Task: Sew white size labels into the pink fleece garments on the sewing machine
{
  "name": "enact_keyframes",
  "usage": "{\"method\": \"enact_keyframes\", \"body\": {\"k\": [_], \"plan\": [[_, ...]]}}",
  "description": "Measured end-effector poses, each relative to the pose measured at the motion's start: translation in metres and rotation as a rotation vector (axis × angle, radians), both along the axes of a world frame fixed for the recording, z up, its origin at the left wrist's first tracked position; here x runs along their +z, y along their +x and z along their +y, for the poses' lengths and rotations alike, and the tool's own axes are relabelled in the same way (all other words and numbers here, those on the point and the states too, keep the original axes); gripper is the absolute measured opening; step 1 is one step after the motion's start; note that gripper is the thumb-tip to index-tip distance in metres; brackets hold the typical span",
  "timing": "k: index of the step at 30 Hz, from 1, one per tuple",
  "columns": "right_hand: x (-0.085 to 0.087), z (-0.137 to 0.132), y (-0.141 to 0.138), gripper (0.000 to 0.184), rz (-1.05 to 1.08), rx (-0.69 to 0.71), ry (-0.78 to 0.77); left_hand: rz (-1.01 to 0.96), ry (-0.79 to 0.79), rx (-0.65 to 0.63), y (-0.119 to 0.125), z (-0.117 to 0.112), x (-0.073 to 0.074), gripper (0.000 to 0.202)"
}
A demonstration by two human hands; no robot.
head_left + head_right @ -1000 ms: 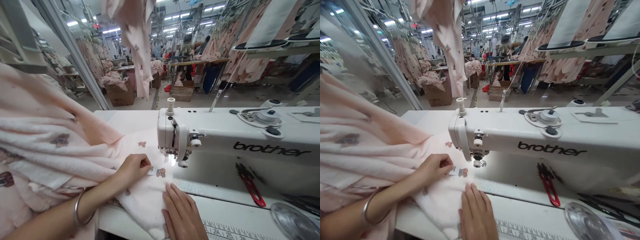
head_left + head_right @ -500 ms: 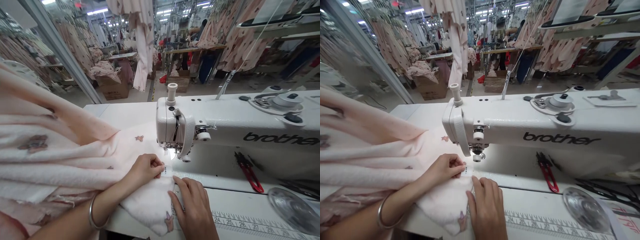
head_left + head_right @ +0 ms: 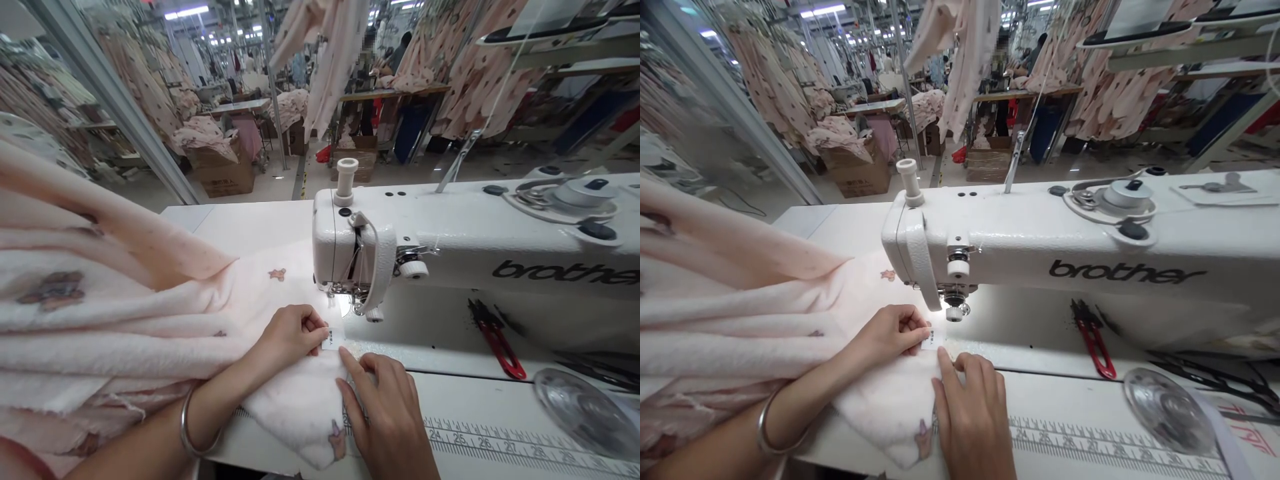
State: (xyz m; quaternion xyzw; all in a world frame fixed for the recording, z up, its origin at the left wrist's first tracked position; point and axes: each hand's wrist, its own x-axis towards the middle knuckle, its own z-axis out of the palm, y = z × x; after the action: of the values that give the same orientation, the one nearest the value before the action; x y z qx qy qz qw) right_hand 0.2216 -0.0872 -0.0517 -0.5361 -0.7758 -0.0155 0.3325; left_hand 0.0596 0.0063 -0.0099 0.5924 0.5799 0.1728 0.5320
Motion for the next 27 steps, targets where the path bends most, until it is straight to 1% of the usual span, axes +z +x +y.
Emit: {"method": "enact_keyframes", "body": {"k": [8,20,27], "plan": [[-0.0019,-0.0033,0.0018,0.030,0.016,0.004,-0.011,0.001,-0.001,-0.042,-0.0029,0.0017,-0.0036,0.018],[-0.0024,-0.0015,0.0023,0.029,0.011,-0.005,-0.021,0.015,0.027,-0.023,0.0007,0.0006,-0.0044,0.016],[-0.0007,-0.0015,0.0019,0.029,-0.006,0.006,-0.058,0.038,0.050,-0.011,0.0027,-0.0016,0.0031,0.012]]}}
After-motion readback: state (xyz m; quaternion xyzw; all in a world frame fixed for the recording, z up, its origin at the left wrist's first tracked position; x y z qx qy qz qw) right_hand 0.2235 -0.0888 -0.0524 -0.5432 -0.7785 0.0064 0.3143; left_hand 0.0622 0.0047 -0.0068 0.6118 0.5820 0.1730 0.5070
